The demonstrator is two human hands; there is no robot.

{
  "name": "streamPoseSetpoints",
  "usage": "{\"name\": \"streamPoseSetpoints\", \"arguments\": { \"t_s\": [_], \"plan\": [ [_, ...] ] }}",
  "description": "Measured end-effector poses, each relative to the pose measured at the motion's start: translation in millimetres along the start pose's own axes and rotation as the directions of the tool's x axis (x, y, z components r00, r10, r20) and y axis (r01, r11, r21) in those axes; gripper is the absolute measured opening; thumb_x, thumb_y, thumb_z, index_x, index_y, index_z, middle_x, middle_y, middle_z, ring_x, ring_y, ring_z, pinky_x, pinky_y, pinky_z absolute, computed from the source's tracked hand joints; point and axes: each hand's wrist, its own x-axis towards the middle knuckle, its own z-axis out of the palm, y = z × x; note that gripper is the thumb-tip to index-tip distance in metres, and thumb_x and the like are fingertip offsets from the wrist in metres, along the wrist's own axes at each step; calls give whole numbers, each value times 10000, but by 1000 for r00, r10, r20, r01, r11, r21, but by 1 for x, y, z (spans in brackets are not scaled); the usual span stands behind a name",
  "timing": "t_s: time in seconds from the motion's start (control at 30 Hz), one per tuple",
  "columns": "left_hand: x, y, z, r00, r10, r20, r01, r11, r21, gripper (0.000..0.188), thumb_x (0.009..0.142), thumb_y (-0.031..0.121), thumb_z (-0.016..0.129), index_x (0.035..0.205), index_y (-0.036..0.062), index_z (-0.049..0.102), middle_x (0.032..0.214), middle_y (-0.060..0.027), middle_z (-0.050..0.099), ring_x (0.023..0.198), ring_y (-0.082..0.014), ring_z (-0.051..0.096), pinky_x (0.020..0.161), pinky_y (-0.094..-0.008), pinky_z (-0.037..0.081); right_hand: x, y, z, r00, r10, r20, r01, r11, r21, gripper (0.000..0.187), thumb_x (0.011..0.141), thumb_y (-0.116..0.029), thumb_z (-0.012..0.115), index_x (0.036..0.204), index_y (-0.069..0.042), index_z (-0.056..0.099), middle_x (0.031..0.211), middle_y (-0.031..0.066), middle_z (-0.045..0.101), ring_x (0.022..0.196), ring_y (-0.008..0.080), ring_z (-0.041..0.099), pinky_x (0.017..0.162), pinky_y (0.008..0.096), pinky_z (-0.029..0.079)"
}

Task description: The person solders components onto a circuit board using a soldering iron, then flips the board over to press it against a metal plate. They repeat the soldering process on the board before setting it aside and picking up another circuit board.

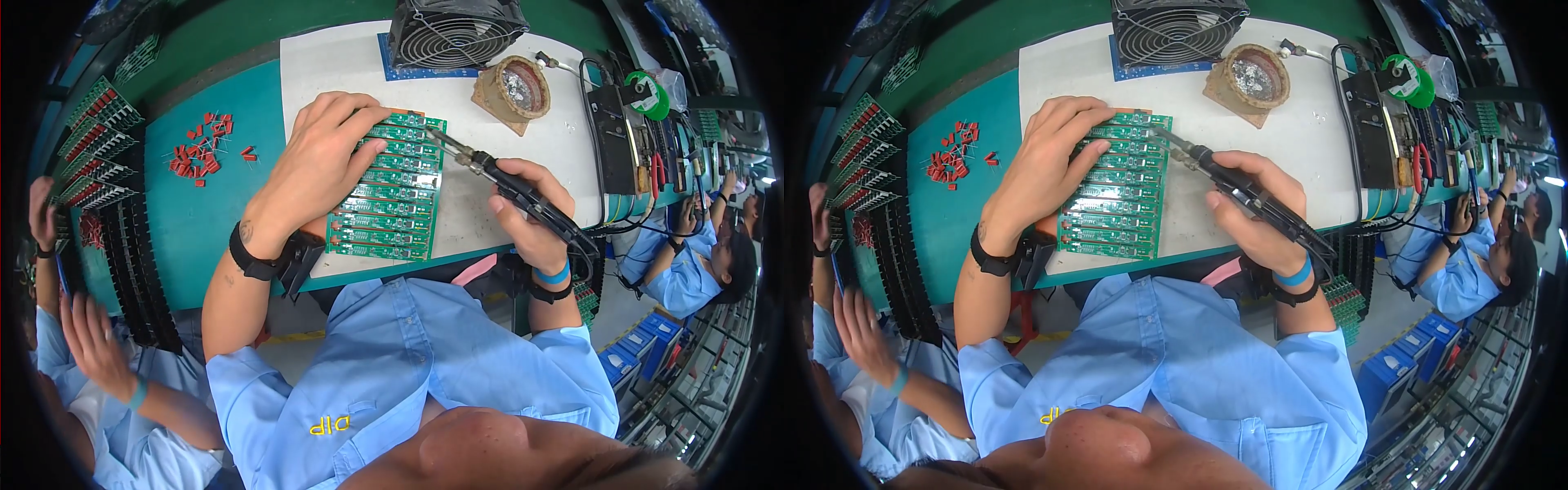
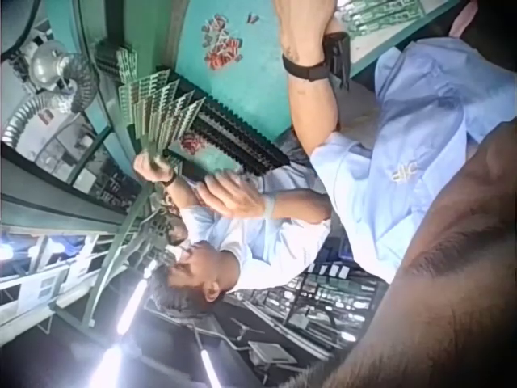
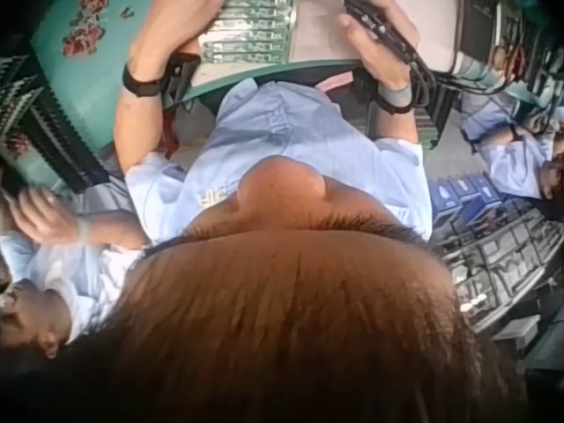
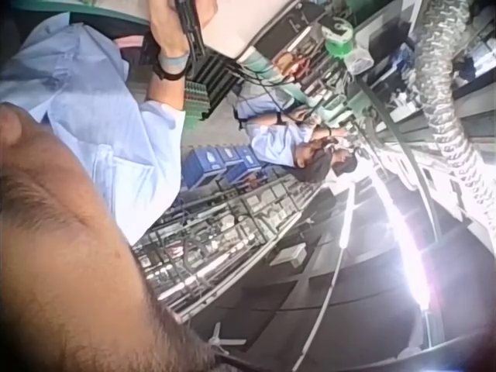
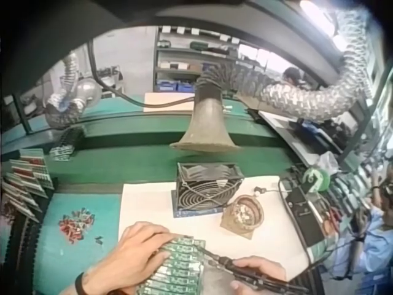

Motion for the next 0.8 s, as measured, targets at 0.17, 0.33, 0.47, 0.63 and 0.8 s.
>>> {"name": "streamPoseSetpoints", "arguments": {
  "t_s": [0.17, 0.33, 0.47, 0.63, 0.8],
  "plan": [
    [-3, -2, 3, 998, -31, -52, 28, 998, -49, 372, 939, 137, 766, 1283, 23, 683, 1307, -132, 662, 1275, -329, 577, 1082, -447, 447, -13, 8, -17, 986, -47, -160, 50, 999, 12, 467, 928, -39, 761, 1365, 53, 622, 1086, 101, 724, 951, 128, 668, 875, 269, 538],
    [-2, -4, -4, 997, 17, -73, -5, 987, 161, 399, 914, 165, 801, 1255, -1, 676, 1320, -152, 656, 1271, -349, 582, 1079, -444, 457, -11, 50, -16, 898, -77, -433, 76, 997, -19, 527, 954, -73, 749, 1436, 39, 571, 1166, 113, 698, 986, 133, 657, 896, 273, 531],
    [4, -5, -10, 990, 104, -92, -82, 974, 213, 390, 910, 162, 804, 1233, 3, 656, 1303, -156, 648, 1228, -367, 606, 1038, -431, 489, -13, 61, -17, 884, -59, -464, 114, 989, 90, 566, 962, -69, 741, 1482, 22, 535, 1206, 107, 679, 989, 126, 642, 906, 273, 526],
    [-6, -3, -28, 995, -92, -28, 85, 977, -198, 357, 950, 177, 791, 1224, 14, 632, 1231, -121, 659, 1121, -278, 655, 941, -369, 522, -13, 59, -18, 907, -63, -416, 129, 983, 132, 551, 960, -47, 735, 1475, 16, 547, 1190, 95, 671, 979, 116, 628, 899, 272, 529],
    [-17, 21, -59, 913, -354, 204, 401, 681, -613, 301, 1011, 192, 760, 1231, 43, 618, 1126, -44, 658, 1012, -116, 629, 832, -287, 522, -16, 65, -20, 912, -90, -399, 153, 980, 128, 557, 955, -44, 744, 1473, 16, 548, 1176, 89, 668, 982, 110, 620, 893, 263, 528]
  ]
}}
